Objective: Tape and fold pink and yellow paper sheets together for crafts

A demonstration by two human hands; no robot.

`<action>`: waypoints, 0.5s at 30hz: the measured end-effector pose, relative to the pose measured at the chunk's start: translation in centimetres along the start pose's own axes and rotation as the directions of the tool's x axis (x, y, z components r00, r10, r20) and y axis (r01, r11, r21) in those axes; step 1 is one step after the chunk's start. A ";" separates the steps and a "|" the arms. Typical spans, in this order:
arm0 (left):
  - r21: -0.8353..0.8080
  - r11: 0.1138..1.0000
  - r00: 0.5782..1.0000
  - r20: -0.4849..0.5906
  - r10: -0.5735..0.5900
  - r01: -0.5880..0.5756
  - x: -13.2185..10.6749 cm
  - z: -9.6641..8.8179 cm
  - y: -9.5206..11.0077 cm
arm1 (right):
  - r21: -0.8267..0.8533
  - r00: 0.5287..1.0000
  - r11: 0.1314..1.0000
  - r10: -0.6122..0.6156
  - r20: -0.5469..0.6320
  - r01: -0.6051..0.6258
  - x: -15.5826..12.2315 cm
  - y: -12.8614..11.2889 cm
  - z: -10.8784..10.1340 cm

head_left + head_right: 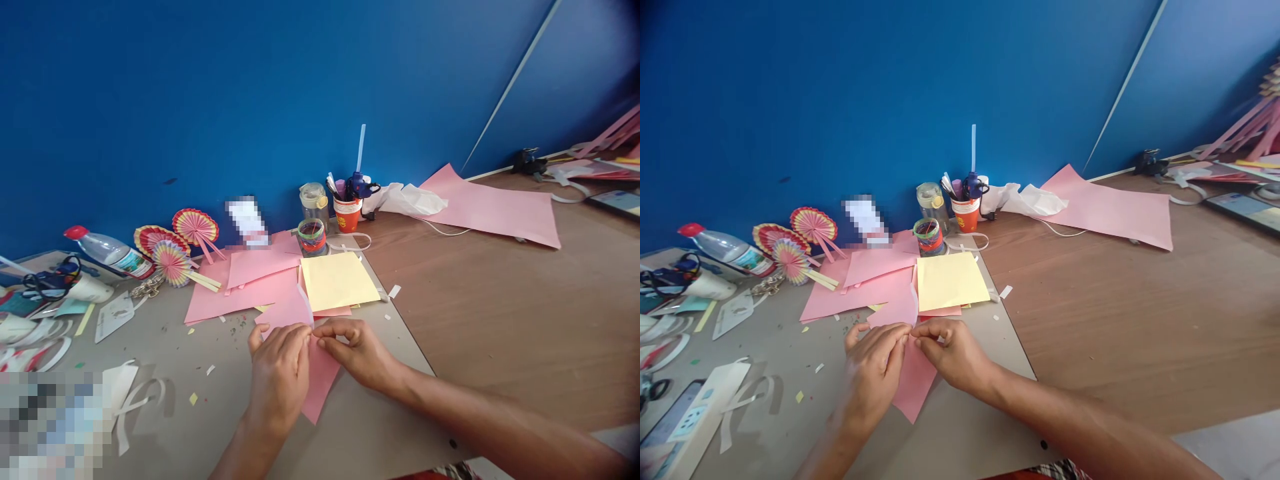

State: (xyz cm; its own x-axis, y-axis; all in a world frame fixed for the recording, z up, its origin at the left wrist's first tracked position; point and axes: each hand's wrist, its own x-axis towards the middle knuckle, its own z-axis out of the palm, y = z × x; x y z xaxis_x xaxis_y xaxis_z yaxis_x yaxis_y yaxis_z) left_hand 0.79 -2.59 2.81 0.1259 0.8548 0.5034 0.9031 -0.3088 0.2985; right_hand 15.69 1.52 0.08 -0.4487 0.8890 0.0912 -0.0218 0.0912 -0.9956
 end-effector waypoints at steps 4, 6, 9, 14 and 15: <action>0.017 1.000 1.000 -0.026 -0.001 0.001 -0.2 0.1 -0.2 | -0.037 1.000 0.999 0.000 -0.009 0.000 0.0 0.0 -0.1; 0.005 1.000 0.999 -0.032 0.017 -0.016 -0.2 0.1 -0.1 | -0.039 1.000 0.999 0.003 -0.007 -0.003 0.0 0.1 -0.1; -0.026 0.999 0.999 -0.027 0.035 -0.035 -0.1 0.0 0.1 | -0.030 1.000 1.000 0.010 -0.003 -0.010 0.0 0.3 -0.1; 0.025 0.998 0.998 -0.025 0.057 -0.056 -0.2 0.0 0.5 | -0.042 1.000 0.999 -0.015 -0.001 0.015 -0.1 0.4 0.0; 0.044 0.997 0.998 -0.026 0.065 -0.064 -0.2 0.0 0.5 | -0.048 1.000 0.999 -0.026 0.000 0.026 -0.1 0.4 0.0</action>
State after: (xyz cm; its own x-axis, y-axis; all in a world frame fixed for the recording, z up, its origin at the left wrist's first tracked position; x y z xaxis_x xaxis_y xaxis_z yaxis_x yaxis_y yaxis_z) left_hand 1.21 -2.95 2.88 0.1739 0.8217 0.5427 0.9102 -0.3444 0.2299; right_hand 15.70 1.45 -0.31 -0.4482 0.8862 0.1174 0.0092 0.1359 -0.9907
